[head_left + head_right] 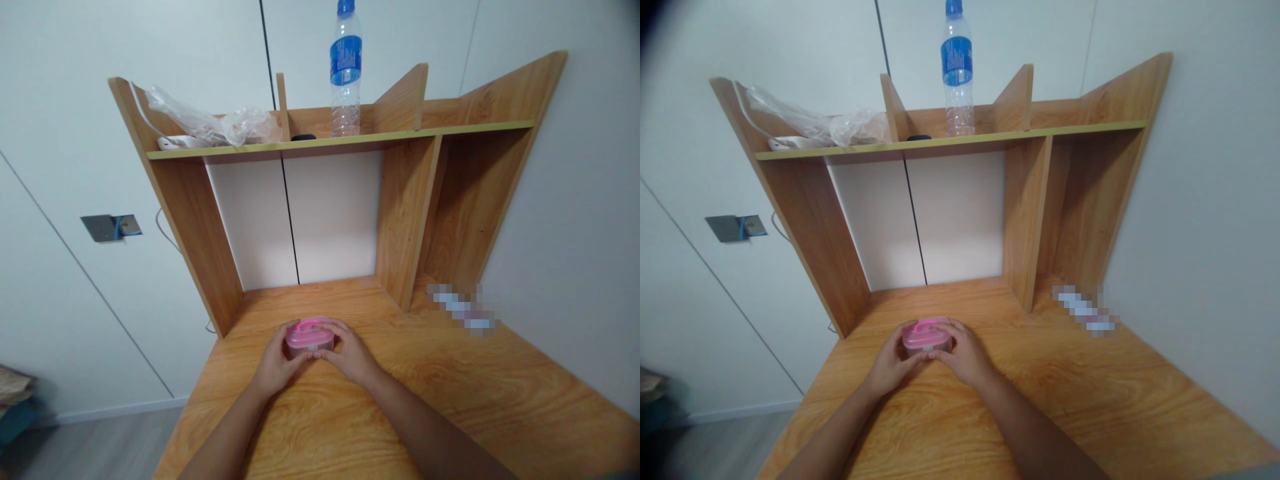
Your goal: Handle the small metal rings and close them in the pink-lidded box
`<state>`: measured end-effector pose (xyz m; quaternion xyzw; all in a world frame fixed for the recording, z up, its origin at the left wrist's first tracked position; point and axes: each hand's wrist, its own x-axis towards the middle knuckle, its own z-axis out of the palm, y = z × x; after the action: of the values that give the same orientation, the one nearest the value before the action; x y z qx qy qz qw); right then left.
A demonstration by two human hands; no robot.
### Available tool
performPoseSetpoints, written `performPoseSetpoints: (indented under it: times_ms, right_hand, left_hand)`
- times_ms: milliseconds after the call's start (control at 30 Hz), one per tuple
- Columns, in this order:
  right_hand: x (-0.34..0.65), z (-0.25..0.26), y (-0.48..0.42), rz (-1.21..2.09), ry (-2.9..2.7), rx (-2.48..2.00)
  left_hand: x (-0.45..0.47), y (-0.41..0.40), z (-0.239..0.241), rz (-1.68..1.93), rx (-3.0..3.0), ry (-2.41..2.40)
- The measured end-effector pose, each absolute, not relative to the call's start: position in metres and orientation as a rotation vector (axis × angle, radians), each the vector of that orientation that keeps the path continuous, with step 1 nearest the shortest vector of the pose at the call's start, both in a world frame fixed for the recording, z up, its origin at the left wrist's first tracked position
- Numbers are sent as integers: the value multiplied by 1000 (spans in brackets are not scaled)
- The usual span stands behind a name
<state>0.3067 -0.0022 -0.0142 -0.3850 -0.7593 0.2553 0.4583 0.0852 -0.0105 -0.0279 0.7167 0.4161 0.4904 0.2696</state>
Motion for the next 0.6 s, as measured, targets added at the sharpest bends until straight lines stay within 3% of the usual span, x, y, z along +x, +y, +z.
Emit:
performPoseSetpoints:
  times_ms: [600]
  right_hand:
    - [304, -7, -11, 474, -2008, -1066]
  left_hand:
    - [83, -16, -14, 1274, 2140, 1310]
